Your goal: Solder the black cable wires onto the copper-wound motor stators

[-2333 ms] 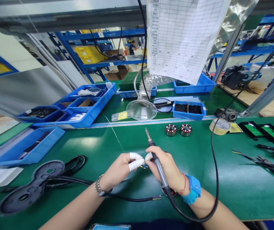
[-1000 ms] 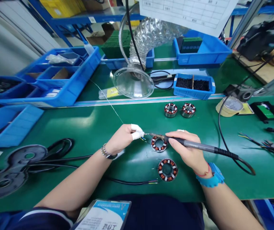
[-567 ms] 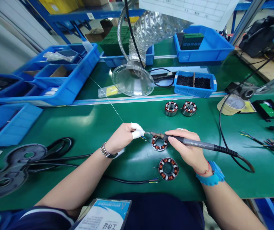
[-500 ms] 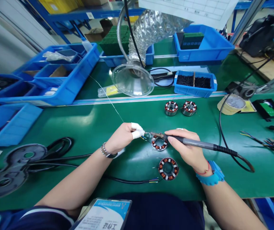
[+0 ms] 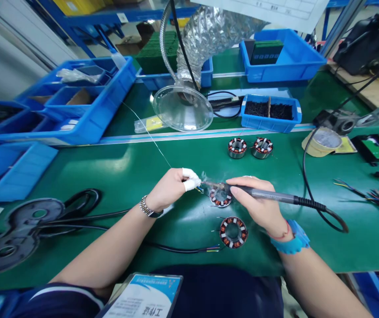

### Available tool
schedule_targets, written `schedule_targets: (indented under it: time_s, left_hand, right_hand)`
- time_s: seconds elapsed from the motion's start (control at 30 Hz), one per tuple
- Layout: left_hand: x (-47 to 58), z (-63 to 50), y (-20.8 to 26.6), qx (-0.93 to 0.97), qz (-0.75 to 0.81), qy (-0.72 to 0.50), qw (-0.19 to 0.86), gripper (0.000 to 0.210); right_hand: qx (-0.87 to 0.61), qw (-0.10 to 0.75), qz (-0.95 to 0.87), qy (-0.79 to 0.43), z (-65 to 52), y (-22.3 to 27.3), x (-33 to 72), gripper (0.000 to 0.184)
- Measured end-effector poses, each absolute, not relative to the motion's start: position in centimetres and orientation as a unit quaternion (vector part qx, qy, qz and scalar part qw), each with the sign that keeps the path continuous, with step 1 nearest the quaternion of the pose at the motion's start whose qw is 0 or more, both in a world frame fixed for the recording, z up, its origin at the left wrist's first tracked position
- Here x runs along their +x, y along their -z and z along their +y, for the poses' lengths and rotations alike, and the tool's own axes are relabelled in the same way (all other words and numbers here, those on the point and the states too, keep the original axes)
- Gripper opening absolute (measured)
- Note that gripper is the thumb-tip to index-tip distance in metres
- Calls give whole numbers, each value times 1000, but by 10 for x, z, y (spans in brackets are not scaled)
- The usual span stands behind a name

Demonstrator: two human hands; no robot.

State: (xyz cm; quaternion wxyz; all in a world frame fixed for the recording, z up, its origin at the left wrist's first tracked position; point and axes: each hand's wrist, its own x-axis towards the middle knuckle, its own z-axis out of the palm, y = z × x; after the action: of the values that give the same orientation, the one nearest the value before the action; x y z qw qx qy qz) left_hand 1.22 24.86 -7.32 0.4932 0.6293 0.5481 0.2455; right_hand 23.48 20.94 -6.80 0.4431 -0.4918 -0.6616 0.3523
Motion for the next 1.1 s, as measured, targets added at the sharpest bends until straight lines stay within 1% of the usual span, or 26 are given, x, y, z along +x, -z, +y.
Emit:
schedule_targets:
  time_s: [0.17,0.43,0.63,0.8,1.1]
  left_hand:
    - [12,249,74,631,547,-245,492,14]
    - [11,249,75,633,547,-247,489,14]
    - [12,248,75,622,547,-252,501,14]
    - [11,248,74,631,550,-246,489,15]
    - [11,249,75,637,546,-242,487,15]
  right_hand:
    - [-496,459,-643,-360,210,71,236,12]
    - [-513,430,-650,-361,210,68,235,14]
    - [-510,437,-643,-367,210,69,235,13]
    - [-513,460,-621,-373,210,71,236,14]
    - [-509,447,-633,-374,210,69,235,13]
